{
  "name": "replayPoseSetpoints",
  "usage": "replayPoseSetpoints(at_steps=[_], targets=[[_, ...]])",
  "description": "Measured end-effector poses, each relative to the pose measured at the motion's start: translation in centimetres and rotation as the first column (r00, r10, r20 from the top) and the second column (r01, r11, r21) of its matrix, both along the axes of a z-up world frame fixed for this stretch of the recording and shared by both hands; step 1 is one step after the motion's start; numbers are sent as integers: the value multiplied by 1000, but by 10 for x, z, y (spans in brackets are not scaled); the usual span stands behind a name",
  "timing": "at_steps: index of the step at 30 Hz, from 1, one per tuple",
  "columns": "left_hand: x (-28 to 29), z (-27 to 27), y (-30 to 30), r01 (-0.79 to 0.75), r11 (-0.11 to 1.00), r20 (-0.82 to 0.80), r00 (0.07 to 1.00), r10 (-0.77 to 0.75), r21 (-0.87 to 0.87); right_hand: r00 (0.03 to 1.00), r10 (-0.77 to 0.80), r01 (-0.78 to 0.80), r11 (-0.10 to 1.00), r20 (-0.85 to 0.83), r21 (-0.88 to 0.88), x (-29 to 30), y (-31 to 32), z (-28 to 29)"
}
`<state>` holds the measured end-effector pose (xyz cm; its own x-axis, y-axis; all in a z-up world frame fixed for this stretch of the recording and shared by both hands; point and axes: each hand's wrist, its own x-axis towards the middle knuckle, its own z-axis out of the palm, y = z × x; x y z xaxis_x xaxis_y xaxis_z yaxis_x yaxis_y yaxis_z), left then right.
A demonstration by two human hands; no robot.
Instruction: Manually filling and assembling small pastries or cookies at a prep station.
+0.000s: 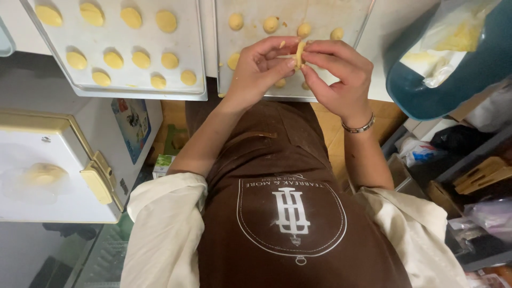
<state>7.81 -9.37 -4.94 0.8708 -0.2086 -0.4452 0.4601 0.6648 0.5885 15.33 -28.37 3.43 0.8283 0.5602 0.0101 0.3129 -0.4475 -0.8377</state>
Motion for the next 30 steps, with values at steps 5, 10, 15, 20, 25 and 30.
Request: replayPoseSetpoints(at_steps=[5, 10, 15, 20, 25, 30], targets=[[1, 3, 2, -5, 1000, 109, 994, 4, 11, 1000, 9, -9, 1000, 11, -6, 1, 1, 2], [-2, -1, -1, 0, 997, 116, 993, -9, 77, 999, -3, 5, 999, 40, -40, 0, 5, 6], [0, 5, -3, -47, 994, 151, 988, 33, 95, 993, -21, 29, 997, 114, -65, -2, 6, 5], [7, 18, 1, -20, 974, 149, 989, -15, 227, 992, -27, 39, 995, 123, -95, -4, 7, 4], [7, 20, 3, -7, 958, 142, 989, -35, 286, 993, -37, 46, 995, 111, -86, -6, 9, -1], [8, 14, 3, 8, 935, 146, 987, -64, 355, 992, -52, 61, 995, 115, -77, -8, 14, -3]])
